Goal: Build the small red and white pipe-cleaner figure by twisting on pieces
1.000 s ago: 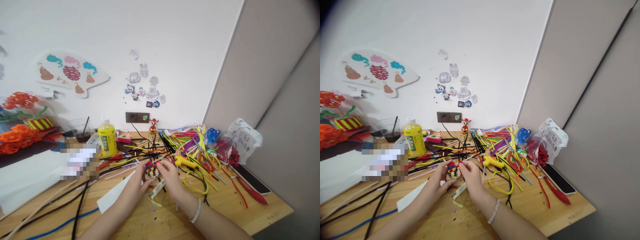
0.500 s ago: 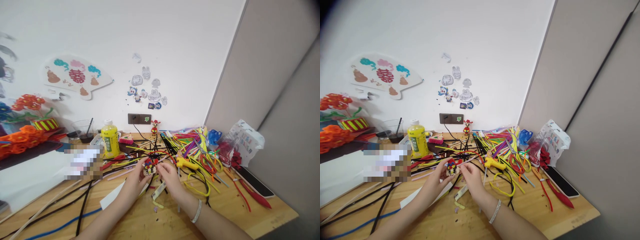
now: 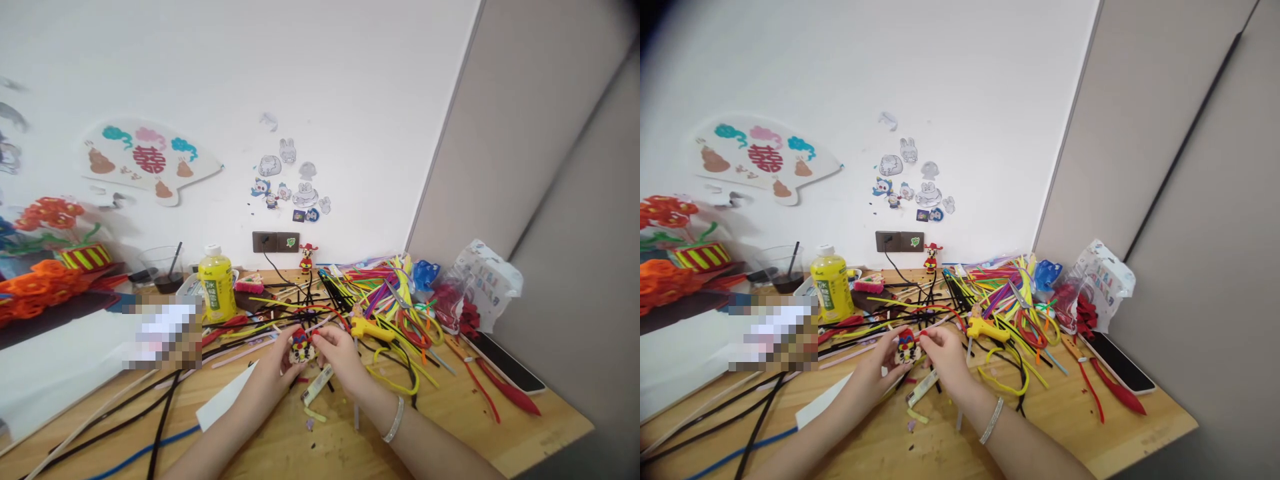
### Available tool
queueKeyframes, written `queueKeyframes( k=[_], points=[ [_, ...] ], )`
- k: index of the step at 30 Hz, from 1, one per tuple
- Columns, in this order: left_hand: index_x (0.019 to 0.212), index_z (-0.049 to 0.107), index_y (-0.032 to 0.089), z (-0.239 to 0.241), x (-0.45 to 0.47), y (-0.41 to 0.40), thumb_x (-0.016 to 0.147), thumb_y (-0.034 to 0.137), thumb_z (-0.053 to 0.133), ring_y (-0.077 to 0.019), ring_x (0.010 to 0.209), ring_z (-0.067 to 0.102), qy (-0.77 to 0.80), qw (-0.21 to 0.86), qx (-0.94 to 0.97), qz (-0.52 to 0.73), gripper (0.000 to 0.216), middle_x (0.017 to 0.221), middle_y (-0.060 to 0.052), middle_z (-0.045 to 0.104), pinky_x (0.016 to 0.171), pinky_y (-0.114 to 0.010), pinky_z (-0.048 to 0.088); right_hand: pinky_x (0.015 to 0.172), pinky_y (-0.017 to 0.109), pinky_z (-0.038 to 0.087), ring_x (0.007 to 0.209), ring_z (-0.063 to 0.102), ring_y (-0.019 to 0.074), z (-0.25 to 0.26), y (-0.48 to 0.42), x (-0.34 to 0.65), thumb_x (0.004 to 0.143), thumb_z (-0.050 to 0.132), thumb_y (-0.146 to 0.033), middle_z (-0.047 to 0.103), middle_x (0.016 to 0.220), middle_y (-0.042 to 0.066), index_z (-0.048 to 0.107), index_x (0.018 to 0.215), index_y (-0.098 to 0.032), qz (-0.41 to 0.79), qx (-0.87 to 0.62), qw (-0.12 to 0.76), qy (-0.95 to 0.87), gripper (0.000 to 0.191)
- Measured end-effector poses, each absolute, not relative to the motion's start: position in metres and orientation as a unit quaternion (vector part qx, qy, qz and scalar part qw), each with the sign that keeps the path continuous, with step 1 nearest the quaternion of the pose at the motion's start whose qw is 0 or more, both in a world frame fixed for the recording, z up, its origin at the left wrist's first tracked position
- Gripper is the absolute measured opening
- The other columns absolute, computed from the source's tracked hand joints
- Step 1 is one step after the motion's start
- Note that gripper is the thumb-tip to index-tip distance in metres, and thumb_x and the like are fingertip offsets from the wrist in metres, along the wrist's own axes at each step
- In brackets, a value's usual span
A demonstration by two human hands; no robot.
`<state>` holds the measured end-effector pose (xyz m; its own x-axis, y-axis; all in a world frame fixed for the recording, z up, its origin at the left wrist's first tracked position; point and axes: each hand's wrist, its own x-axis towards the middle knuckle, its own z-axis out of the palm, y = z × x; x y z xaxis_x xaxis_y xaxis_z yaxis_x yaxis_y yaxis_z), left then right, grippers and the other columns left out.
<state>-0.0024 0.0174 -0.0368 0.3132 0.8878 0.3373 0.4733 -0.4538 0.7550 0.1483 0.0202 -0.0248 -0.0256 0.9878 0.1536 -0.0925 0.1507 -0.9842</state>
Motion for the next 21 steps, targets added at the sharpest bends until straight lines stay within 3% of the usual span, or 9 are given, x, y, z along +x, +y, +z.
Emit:
queueKeyframes(
  k=[9, 21],
  points=[
    [0.121, 0.033, 0.02, -0.0304, -0.0021, 0.0132, 0.073, 0.02, 0.047, -0.014, 0.067, 0.054, 0.458, 0.256, 0.777, 0.346, 0.051, 0.089, -0.003, 0.059, 0.064, -0.026, 0.044, 0.04, 0.019, 0.031, 0.041, 0.039, 0.0059, -0.0318, 0.022, 0.1473, 0.067, 0.058, -0.038, 0.047, 0.052, -0.005, 0.057, 0.065, -0.014, 0.484, -0.431, 0.544, -0.533, 0.024],
    [0.121, 0.036, 0.018, -0.0266, -0.0011, 0.0088, 0.073, 0.02, 0.045, -0.0145, 0.065, 0.054, 0.472, 0.234, 0.783, 0.331, 0.049, 0.078, -0.001, 0.058, 0.062, -0.024, 0.042, 0.043, 0.02, 0.034, 0.045, 0.042, 0.0079, -0.0299, 0.0172, 0.1439, 0.067, 0.058, -0.038, 0.049, 0.053, -0.003, 0.057, 0.063, -0.014, 0.479, -0.431, 0.556, -0.525, 0.024]
  ],
)
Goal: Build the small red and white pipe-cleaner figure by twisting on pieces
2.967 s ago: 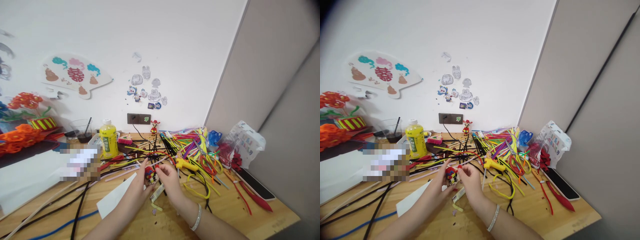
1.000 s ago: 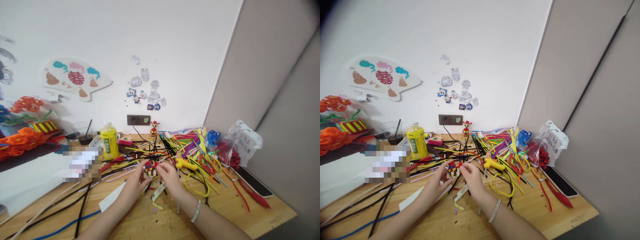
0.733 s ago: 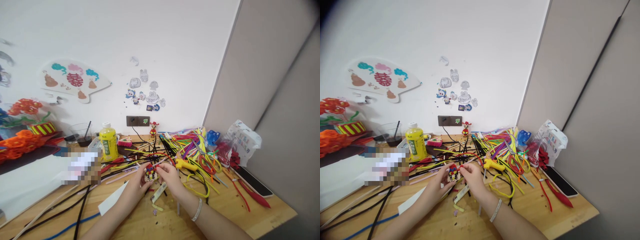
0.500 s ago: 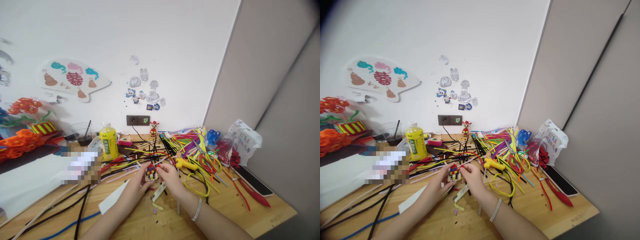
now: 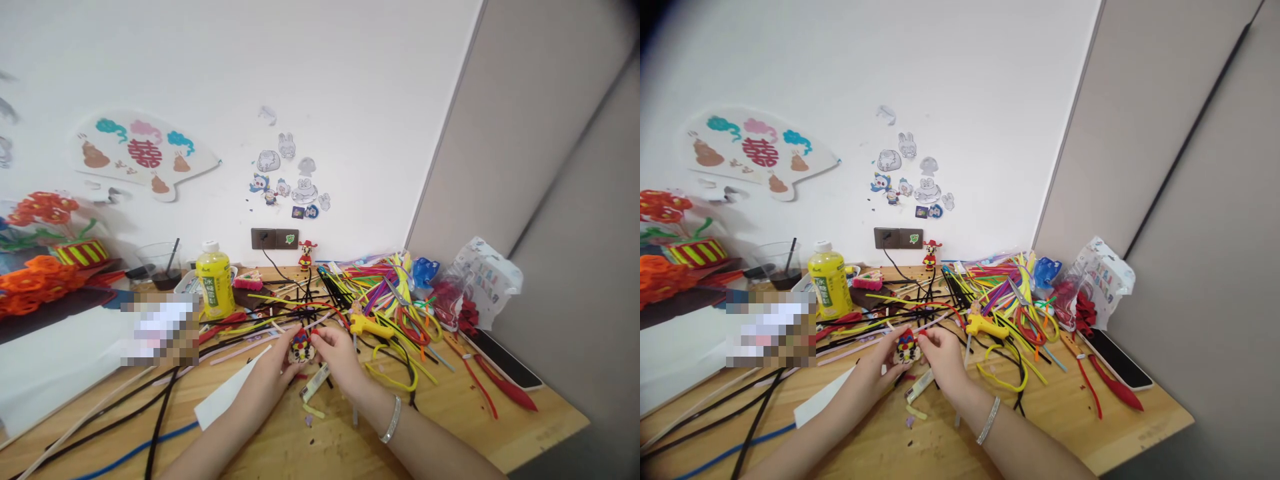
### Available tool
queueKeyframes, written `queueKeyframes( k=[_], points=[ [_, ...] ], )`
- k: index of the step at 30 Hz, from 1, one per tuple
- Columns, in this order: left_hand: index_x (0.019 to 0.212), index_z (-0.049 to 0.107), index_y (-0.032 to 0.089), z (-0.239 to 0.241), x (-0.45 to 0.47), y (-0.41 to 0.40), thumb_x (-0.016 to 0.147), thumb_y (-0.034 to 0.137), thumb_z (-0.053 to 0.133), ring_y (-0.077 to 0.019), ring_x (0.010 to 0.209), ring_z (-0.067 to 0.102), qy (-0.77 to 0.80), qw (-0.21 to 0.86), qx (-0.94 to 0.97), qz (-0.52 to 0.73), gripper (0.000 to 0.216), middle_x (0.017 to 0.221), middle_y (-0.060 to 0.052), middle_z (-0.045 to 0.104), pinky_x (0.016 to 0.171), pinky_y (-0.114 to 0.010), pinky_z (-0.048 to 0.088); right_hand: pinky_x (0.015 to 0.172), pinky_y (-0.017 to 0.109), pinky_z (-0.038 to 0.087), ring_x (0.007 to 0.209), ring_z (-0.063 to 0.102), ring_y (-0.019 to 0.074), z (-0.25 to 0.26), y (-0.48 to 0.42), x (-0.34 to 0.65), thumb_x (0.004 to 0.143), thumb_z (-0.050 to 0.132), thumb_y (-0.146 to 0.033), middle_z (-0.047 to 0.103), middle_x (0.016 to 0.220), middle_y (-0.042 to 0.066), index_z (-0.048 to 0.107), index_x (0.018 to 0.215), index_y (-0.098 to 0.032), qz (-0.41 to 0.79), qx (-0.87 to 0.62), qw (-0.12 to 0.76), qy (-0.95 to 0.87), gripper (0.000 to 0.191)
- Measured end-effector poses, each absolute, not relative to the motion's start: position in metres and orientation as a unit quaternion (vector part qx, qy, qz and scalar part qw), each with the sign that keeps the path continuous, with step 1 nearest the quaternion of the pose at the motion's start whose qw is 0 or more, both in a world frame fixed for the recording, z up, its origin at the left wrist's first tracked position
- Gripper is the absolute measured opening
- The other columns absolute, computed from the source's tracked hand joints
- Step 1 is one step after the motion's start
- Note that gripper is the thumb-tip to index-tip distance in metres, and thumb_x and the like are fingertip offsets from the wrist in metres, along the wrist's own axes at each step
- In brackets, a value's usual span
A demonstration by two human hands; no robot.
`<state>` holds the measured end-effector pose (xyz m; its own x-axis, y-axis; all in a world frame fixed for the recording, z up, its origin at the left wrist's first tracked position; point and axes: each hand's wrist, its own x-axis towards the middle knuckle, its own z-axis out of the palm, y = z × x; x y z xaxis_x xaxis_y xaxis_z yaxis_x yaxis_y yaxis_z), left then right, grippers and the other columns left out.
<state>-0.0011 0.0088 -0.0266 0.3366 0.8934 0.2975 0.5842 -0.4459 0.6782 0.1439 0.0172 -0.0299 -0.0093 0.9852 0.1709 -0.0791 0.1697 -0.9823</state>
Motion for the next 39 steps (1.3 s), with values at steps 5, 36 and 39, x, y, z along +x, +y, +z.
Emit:
queueKeyframes(
  k=[5, 36, 39],
  points=[
    [0.122, 0.036, 0.018, -0.0272, -0.0011, 0.0089, 0.074, 0.019, 0.045, -0.0139, 0.063, 0.053, 0.473, 0.231, 0.783, 0.331, 0.049, 0.077, -0.001, 0.058, 0.062, -0.024, 0.042, 0.044, 0.019, 0.032, 0.046, 0.041, 0.0077, -0.0284, 0.0146, 0.143, 0.069, 0.057, -0.035, 0.046, 0.052, -0.004, 0.053, 0.061, -0.015, 0.472, -0.428, 0.562, -0.527, 0.022],
    [0.122, 0.036, 0.02, -0.0243, -0.0036, 0.0091, 0.074, 0.021, 0.045, -0.0148, 0.061, 0.051, 0.461, 0.234, 0.787, 0.336, 0.049, 0.07, 0.001, 0.056, 0.063, -0.026, 0.043, 0.042, 0.019, 0.033, 0.044, 0.041, 0.0076, -0.0298, 0.018, 0.1475, 0.067, 0.058, -0.041, 0.048, 0.052, -0.004, 0.056, 0.062, -0.014, 0.469, -0.43, 0.547, -0.544, 0.027],
    [0.122, 0.036, 0.021, -0.0243, -0.0038, 0.0088, 0.074, 0.021, 0.045, -0.0149, 0.063, 0.052, 0.462, 0.234, 0.786, 0.337, 0.049, 0.074, 0.0, 0.058, 0.065, -0.027, 0.043, 0.042, 0.019, 0.033, 0.044, 0.041, 0.0078, -0.0291, 0.0172, 0.1469, 0.067, 0.059, -0.041, 0.048, 0.052, -0.004, 0.056, 0.062, -0.015, 0.472, -0.427, 0.551, -0.54, 0.026]
  ],
)
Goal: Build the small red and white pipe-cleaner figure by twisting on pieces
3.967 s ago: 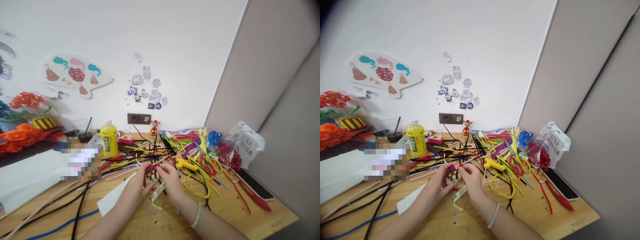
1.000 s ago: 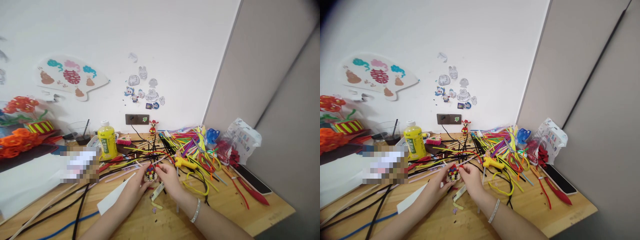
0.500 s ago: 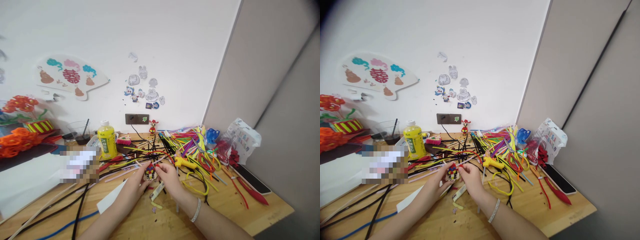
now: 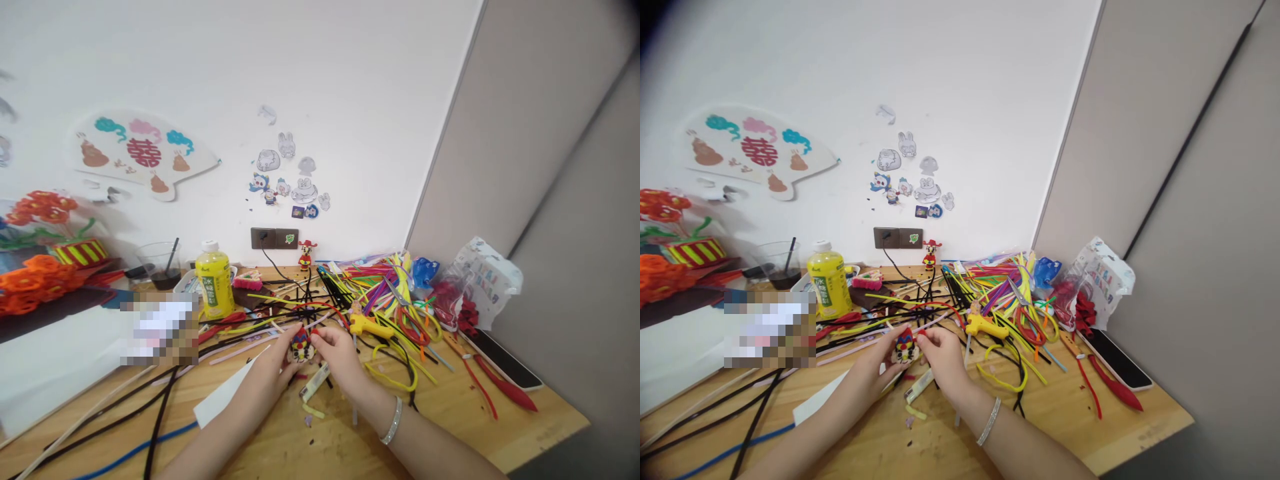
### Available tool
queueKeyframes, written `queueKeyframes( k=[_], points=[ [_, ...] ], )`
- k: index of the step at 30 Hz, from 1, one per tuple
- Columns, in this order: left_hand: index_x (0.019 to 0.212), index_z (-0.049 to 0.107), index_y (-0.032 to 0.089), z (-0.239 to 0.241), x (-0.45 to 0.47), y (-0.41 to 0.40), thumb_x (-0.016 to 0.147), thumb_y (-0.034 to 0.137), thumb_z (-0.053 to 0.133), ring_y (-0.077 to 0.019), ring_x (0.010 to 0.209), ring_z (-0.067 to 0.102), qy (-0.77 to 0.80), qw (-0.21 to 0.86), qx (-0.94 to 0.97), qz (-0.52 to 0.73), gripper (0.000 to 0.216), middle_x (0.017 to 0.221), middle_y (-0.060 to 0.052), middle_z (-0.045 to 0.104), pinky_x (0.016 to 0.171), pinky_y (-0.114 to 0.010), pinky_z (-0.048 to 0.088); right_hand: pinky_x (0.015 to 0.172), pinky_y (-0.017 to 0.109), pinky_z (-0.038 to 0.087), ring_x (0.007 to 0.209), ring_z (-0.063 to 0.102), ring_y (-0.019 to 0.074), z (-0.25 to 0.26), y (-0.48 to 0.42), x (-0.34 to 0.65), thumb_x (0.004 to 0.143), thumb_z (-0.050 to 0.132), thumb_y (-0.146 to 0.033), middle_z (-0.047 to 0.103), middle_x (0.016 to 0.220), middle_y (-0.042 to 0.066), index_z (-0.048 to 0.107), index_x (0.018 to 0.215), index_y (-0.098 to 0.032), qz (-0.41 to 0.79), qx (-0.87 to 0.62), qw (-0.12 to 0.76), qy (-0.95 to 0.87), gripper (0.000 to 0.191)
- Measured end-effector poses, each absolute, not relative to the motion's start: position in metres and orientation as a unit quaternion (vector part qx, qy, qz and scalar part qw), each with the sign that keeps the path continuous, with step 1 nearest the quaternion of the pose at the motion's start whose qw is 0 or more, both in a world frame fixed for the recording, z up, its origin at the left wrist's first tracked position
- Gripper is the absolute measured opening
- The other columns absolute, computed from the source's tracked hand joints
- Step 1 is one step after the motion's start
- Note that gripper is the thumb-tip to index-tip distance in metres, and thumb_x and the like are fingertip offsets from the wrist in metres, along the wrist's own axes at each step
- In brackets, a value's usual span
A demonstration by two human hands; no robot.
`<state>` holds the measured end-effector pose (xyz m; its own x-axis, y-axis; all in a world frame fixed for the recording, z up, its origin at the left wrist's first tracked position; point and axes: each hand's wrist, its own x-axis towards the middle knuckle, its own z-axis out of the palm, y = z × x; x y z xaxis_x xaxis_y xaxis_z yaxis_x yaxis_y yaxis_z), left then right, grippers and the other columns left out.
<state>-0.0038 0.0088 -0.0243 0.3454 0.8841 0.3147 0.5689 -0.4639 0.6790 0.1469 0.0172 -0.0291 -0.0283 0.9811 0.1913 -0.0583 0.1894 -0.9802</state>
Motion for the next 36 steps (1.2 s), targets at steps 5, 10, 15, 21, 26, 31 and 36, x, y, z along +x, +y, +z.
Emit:
queueKeyframes(
  k=[5, 10, 15, 21, 26, 31, 36],
  points=[
    [0.123, 0.036, 0.022, -0.0273, -0.0046, 0.01, 0.074, 0.021, 0.045, -0.0152, 0.064, 0.053, 0.457, 0.231, 0.789, 0.34, 0.049, 0.077, -0.001, 0.059, 0.066, -0.028, 0.044, 0.043, 0.02, 0.034, 0.045, 0.041, 0.0079, -0.0273, 0.0157, 0.1456, 0.066, 0.059, -0.039, 0.049, 0.053, -0.003, 0.057, 0.063, -0.014, 0.472, -0.431, 0.55, -0.538, 0.025],
    [0.123, 0.035, 0.023, -0.0271, -0.0044, 0.0098, 0.074, 0.021, 0.045, -0.0149, 0.064, 0.053, 0.46, 0.232, 0.789, 0.334, 0.049, 0.076, 0.0, 0.058, 0.067, -0.027, 0.043, 0.044, 0.02, 0.032, 0.044, 0.04, 0.0077, -0.0268, 0.0153, 0.1458, 0.068, 0.058, -0.037, 0.047, 0.051, -0.004, 0.055, 0.06, -0.014, 0.458, -0.438, 0.549, -0.545, 0.024],
    [0.122, 0.036, 0.021, -0.0238, -0.0026, 0.0077, 0.074, 0.021, 0.045, -0.0147, 0.063, 0.052, 0.469, 0.234, 0.785, 0.332, 0.049, 0.073, 0.0, 0.057, 0.064, -0.025, 0.042, 0.044, 0.02, 0.032, 0.045, 0.041, 0.008, -0.0281, 0.0155, 0.1454, 0.069, 0.057, -0.038, 0.048, 0.053, -0.003, 0.055, 0.061, -0.015, 0.46, -0.437, 0.549, -0.543, 0.025],
    [0.122, 0.037, 0.02, -0.0246, -0.0023, 0.007, 0.074, 0.023, 0.045, -0.0143, 0.06, 0.051, 0.468, 0.23, 0.785, 0.335, 0.048, 0.068, 0.002, 0.054, 0.061, -0.024, 0.04, 0.044, 0.02, 0.033, 0.045, 0.041, 0.0078, -0.0272, 0.0143, 0.1452, 0.069, 0.057, -0.037, 0.047, 0.052, -0.004, 0.054, 0.06, -0.015, 0.46, -0.44, 0.549, -0.542, 0.024],
    [0.123, 0.036, 0.02, -0.0249, -0.0026, 0.0076, 0.074, 0.022, 0.045, -0.0143, 0.06, 0.05, 0.471, 0.237, 0.784, 0.328, 0.049, 0.065, 0.003, 0.052, 0.061, -0.024, 0.04, 0.043, 0.019, 0.032, 0.044, 0.04, 0.0075, -0.0245, 0.0126, 0.145, 0.068, 0.057, -0.038, 0.045, 0.05, -0.004, 0.052, 0.058, -0.015, 0.457, -0.443, 0.548, -0.543, 0.025],
    [0.124, 0.035, 0.021, -0.0258, -0.0024, 0.0087, 0.075, 0.022, 0.044, -0.0143, 0.061, 0.05, 0.472, 0.247, 0.782, 0.323, 0.05, 0.066, 0.003, 0.051, 0.062, -0.024, 0.04, 0.043, 0.019, 0.032, 0.045, 0.039, 0.0077, -0.0265, 0.0133, 0.1446, 0.068, 0.057, -0.039, 0.044, 0.05, -0.005, 0.052, 0.059, -0.015, 0.455, -0.445, 0.549, -0.542, 0.027],
    [0.123, 0.036, 0.021, -0.0262, -0.002, 0.0085, 0.075, 0.023, 0.044, -0.0141, 0.06, 0.049, 0.474, 0.243, 0.781, 0.324, 0.049, 0.066, 0.003, 0.05, 0.061, -0.024, 0.04, 0.044, 0.019, 0.031, 0.045, 0.039, 0.0077, -0.0274, 0.0134, 0.1451, 0.069, 0.056, -0.039, 0.044, 0.051, -0.005, 0.052, 0.06, -0.015, 0.449, -0.447, 0.548, -0.546, 0.026]
  ],
)
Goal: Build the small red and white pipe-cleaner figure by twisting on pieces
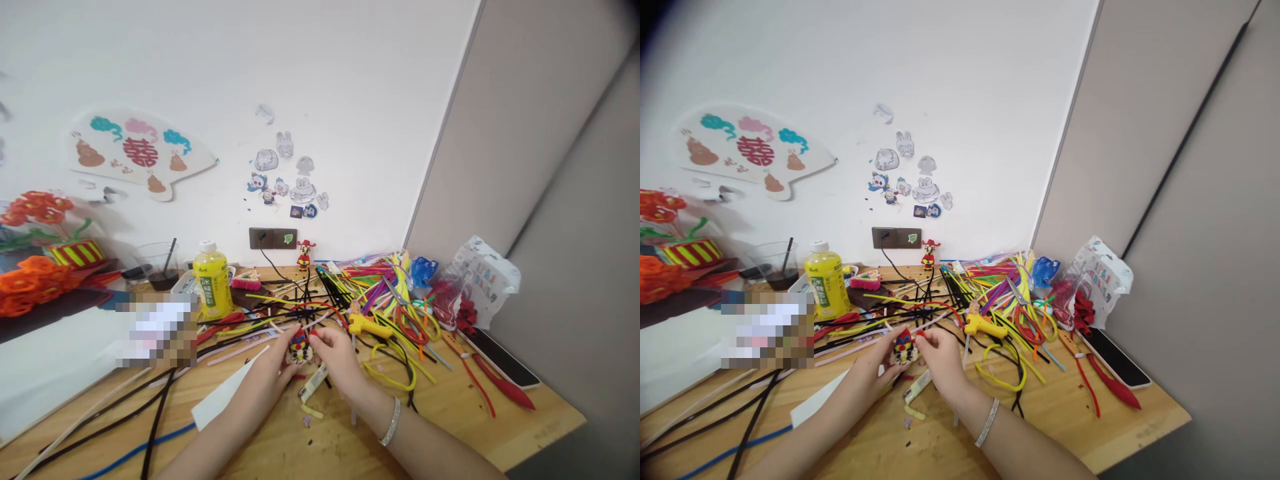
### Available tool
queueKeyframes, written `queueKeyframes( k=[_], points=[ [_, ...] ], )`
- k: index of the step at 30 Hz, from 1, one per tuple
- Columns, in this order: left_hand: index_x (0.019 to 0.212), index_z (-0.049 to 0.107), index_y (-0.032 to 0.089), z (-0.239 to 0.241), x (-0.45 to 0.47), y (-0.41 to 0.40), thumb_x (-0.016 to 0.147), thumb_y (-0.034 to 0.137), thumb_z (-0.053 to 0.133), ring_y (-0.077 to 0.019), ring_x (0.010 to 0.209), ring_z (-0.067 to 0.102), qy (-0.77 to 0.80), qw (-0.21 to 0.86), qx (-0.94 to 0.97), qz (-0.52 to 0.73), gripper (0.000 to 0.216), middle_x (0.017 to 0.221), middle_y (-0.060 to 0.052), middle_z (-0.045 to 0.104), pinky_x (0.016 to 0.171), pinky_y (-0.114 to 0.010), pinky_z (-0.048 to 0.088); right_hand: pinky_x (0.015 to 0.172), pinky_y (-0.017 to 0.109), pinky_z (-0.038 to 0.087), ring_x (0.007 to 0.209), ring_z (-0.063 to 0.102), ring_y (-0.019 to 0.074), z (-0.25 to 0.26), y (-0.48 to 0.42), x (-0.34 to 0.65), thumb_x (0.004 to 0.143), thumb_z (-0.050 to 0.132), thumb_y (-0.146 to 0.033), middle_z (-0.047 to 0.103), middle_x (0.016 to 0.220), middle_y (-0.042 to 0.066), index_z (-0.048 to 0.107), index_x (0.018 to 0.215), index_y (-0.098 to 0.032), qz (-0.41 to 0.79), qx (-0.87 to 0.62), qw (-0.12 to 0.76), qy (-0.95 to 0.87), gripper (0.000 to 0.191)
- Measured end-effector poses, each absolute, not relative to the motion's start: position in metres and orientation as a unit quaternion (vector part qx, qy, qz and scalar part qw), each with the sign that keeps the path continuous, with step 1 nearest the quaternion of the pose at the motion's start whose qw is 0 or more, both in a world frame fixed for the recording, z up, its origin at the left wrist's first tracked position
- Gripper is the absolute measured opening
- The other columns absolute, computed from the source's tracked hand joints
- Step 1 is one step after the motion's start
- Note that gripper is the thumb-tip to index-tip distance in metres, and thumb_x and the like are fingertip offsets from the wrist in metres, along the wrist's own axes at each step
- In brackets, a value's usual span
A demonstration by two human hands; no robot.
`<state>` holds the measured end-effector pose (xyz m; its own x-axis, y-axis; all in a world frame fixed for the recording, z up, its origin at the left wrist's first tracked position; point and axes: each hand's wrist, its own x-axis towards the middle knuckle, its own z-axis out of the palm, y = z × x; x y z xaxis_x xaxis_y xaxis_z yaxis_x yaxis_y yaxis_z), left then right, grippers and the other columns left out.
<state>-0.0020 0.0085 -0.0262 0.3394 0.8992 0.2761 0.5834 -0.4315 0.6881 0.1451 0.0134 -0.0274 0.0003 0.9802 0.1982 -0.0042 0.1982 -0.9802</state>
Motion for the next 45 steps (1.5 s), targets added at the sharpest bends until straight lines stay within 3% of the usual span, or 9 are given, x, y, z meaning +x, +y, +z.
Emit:
queueKeyframes(
  k=[45],
  points=[
    [0.124, 0.034, 0.021, -0.0269, -0.0024, 0.0066, 0.075, 0.021, 0.043, -0.014, 0.062, 0.051, 0.476, 0.237, 0.785, 0.317, 0.049, 0.068, 0.003, 0.052, 0.063, -0.024, 0.04, 0.043, 0.019, 0.027, 0.044, 0.034, 0.0074, -0.0261, 0.0112, 0.1436, 0.07, 0.053, -0.037, 0.038, 0.048, -0.006, 0.045, 0.054, -0.017, 0.429, -0.452, 0.55, -0.556, 0.026]
  ],
)
